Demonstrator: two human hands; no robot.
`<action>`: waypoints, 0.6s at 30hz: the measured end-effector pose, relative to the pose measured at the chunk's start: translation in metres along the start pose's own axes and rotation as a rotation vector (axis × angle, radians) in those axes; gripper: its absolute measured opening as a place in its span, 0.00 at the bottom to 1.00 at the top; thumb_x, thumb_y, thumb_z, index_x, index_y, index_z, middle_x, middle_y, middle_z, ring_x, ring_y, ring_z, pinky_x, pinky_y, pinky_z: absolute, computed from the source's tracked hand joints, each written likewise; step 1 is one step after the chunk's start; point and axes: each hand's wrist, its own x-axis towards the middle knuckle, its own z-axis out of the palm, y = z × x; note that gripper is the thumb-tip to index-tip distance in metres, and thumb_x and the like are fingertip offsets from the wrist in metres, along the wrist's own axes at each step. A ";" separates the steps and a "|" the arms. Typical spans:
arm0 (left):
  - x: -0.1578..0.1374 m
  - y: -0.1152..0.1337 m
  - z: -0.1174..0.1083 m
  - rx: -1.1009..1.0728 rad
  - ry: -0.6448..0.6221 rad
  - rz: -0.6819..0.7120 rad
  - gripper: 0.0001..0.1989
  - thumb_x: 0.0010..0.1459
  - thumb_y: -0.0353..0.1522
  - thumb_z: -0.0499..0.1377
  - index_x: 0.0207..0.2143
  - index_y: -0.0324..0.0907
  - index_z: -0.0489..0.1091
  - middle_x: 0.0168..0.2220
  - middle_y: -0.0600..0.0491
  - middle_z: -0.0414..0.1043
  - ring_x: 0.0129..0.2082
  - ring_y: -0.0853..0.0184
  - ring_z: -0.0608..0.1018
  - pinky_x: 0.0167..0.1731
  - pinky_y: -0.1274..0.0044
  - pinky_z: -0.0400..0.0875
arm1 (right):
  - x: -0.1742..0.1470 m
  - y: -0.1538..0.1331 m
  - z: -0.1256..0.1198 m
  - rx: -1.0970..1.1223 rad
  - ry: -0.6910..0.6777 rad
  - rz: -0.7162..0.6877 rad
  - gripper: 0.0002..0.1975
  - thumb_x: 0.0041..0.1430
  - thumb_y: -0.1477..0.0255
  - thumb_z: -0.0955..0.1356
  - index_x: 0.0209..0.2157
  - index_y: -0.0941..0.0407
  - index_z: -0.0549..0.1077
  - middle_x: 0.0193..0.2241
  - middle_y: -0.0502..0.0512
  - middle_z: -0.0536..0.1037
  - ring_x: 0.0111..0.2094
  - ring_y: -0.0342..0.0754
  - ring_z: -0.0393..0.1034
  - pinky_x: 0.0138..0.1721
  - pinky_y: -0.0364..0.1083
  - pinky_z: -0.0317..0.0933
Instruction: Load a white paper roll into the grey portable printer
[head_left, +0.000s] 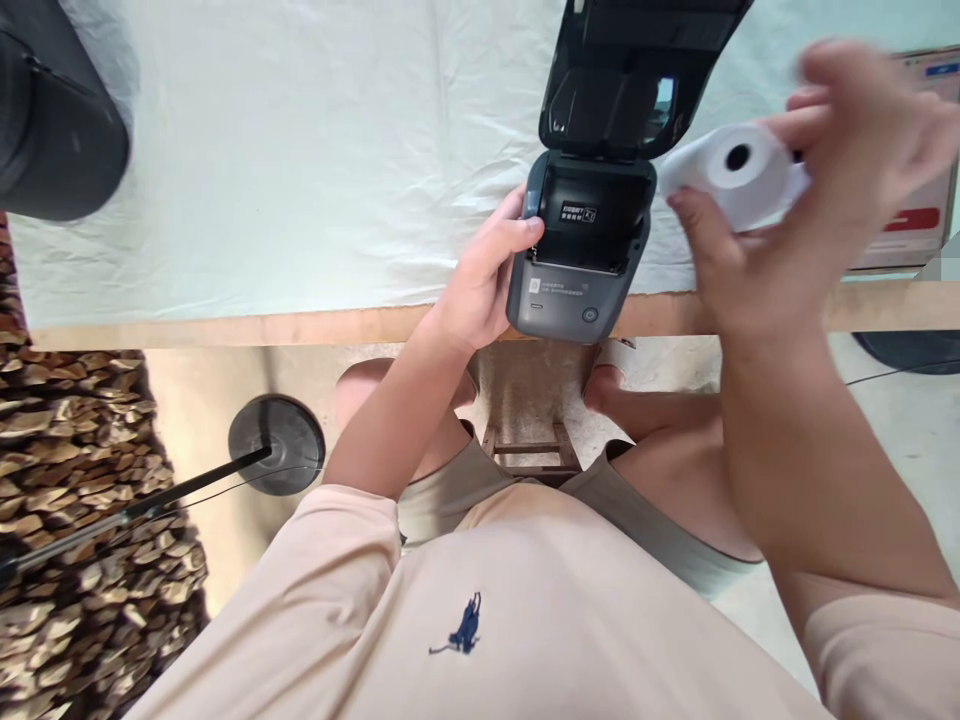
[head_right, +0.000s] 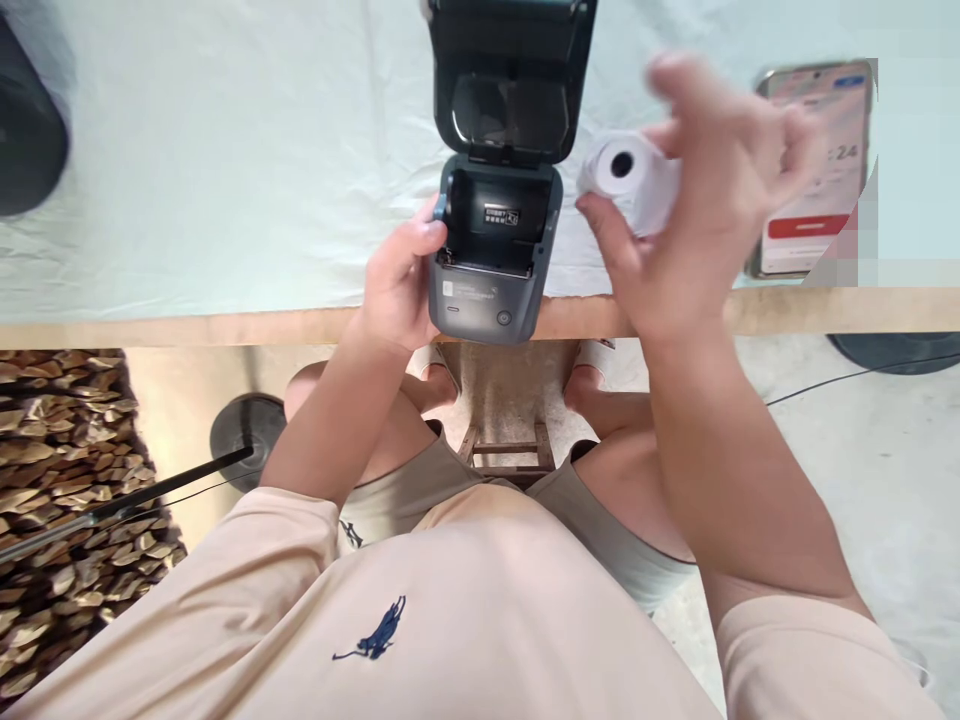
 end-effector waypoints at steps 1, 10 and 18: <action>0.000 0.000 0.001 0.009 0.015 -0.004 0.16 0.49 0.32 0.45 0.42 0.43 0.59 0.28 0.54 0.68 0.47 0.69 0.65 0.46 0.77 0.62 | 0.001 -0.002 -0.005 0.071 0.073 0.011 0.30 0.41 0.60 0.62 0.47 0.55 0.53 0.43 0.49 0.56 0.42 0.25 0.53 0.53 0.39 0.52; -0.002 -0.002 0.002 -0.059 -0.040 0.046 0.14 0.50 0.30 0.45 0.41 0.41 0.58 0.31 0.56 0.64 0.37 0.76 0.70 0.36 0.83 0.66 | 0.000 -0.040 -0.008 0.439 0.053 -0.012 0.21 0.50 0.65 0.55 0.47 0.57 0.53 0.44 0.50 0.57 0.49 0.30 0.55 0.51 0.34 0.57; -0.003 -0.004 0.004 0.022 -0.002 0.076 0.16 0.50 0.29 0.47 0.43 0.43 0.54 0.33 0.57 0.62 0.36 0.76 0.70 0.31 0.87 0.65 | -0.008 -0.053 0.009 -0.099 -0.201 -0.135 0.17 0.49 0.65 0.56 0.42 0.53 0.57 0.38 0.44 0.63 0.39 0.25 0.58 0.47 0.35 0.53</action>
